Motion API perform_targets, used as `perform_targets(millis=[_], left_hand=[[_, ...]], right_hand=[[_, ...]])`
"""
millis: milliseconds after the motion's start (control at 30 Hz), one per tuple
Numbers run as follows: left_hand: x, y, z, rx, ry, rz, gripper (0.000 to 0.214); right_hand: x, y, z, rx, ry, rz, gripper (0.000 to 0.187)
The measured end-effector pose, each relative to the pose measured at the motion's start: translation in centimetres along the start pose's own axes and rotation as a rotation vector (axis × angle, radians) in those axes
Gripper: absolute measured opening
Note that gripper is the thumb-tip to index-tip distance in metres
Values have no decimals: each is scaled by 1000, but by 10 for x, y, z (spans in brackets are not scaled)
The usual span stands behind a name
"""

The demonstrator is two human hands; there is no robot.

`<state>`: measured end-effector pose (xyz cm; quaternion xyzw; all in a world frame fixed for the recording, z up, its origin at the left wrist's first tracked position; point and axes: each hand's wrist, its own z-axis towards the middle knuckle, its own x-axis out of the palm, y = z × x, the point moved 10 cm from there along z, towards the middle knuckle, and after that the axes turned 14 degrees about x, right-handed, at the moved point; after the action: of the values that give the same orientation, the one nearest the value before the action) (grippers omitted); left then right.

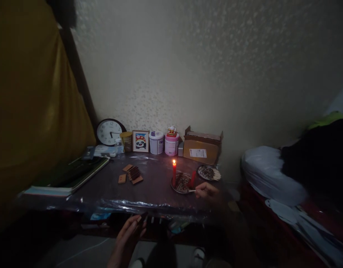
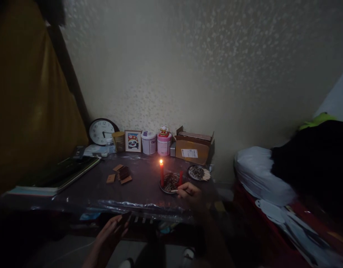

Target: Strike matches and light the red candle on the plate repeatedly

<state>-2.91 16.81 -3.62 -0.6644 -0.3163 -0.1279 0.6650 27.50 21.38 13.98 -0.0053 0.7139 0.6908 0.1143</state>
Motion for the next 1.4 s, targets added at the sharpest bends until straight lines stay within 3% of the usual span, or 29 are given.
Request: perform_targets(millis=[100, 300, 500, 633, 967, 1400], left_hand=[[-1, 0, 0, -9, -21, 4, 38], [-2, 2, 0, -13, -59, 14, 39], [-7, 11, 5, -23, -30, 29, 37], [-6, 14, 7, -14, 32, 56, 36], [5, 12, 3, -44, 69, 79, 32], [24, -2, -7, -77, 51, 141, 37]], right_hand=[[-19, -23, 8, 47, 14, 0, 19], [-85, -69, 38, 74, -167, -19, 27], [-152, -88, 64, 48, -393, -84, 25], [-180, -96, 84, 72, -512, -167, 20], [-191, -107, 126, 151, -522, -437, 18], [-177, -114, 148, 118, -535, -590, 17]])
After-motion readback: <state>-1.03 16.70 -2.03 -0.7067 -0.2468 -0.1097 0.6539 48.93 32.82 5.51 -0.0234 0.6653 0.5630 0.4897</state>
